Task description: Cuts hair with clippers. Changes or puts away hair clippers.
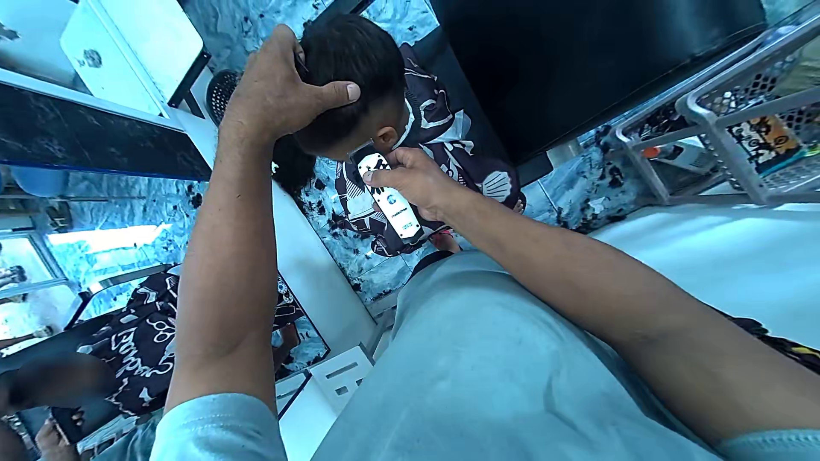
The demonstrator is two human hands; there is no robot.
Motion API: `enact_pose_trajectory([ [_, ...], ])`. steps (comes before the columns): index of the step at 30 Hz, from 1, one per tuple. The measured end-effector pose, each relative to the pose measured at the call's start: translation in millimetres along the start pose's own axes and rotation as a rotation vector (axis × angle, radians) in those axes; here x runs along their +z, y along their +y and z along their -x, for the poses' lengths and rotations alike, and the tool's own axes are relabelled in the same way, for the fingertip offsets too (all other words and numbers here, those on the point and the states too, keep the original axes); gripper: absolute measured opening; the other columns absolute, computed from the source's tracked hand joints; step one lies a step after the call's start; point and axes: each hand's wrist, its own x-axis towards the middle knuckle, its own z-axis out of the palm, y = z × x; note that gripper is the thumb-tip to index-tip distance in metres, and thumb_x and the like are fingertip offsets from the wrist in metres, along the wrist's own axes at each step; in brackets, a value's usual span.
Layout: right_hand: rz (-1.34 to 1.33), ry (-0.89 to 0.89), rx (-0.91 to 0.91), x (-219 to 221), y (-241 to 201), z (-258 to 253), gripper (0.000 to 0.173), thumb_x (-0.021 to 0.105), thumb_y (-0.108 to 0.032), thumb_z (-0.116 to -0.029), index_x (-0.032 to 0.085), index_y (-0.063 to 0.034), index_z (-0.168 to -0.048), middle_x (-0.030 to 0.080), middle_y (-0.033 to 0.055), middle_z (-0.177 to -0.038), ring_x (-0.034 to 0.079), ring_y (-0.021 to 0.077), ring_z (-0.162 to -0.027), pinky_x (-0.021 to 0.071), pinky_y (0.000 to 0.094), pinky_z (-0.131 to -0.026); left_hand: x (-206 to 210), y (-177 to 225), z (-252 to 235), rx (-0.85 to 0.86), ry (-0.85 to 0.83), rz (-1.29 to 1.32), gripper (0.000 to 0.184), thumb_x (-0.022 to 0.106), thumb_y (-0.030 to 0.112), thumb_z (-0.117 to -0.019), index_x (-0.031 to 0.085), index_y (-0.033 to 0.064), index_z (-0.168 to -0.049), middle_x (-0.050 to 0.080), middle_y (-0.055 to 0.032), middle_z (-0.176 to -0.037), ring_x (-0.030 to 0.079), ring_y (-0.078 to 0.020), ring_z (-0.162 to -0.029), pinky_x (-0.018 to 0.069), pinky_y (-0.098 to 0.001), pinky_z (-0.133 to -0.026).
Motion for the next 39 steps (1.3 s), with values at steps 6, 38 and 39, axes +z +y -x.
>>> enact_pose_trajectory([
  [6, 0.003, 0.024, -0.023, -0.1, -1.5, 2.3, 0.041, 0.078, -0.012, -0.0915, 0.056, 0.0038, -0.122, 0.068, 0.0208, -0.103, 0.074, 0.0319, -0.081, 0.0660, 0.0485, -0.072, -0.9, 4.0, 1.8, -0.005, 0.002, 0.012, 0.094, 0.073, 0.081, -0.0697, 0.055, 0.0082, -0.126, 0.066, -0.0143, -0.113, 0.065, -0.0303, -0.108, 0.0507, -0.0597, -0.094],
  [38, 0.042, 0.044, -0.077, -5.4, -2.8, -6.5, 0.042, 0.081, -0.012, -0.0875, 0.058, 0.0040, -0.119, 0.069, 0.0202, -0.098, 0.073, 0.0300, -0.080, 0.0653, 0.0465, -0.073, -2.2, 4.5, -4.5, 0.000, 0.009, 0.023, 0.093, 0.074, 0.080, -0.0689, 0.055, 0.0086, -0.124, 0.067, -0.0128, -0.110, 0.066, -0.0287, -0.105, 0.0526, -0.0582, -0.092],
  [39, 0.024, 0.046, -0.087, -5.1, -3.1, -6.3, 0.042, 0.080, -0.012, -0.0877, 0.058, 0.0037, -0.120, 0.069, 0.0201, -0.100, 0.073, 0.0302, -0.081, 0.0653, 0.0464, -0.074, -2.3, 4.7, -4.9, 0.001, 0.009, 0.022, 0.093, 0.074, 0.081, -0.0687, 0.055, 0.0086, -0.124, 0.066, -0.0127, -0.110, 0.066, -0.0287, -0.105, 0.0523, -0.0581, -0.092],
])
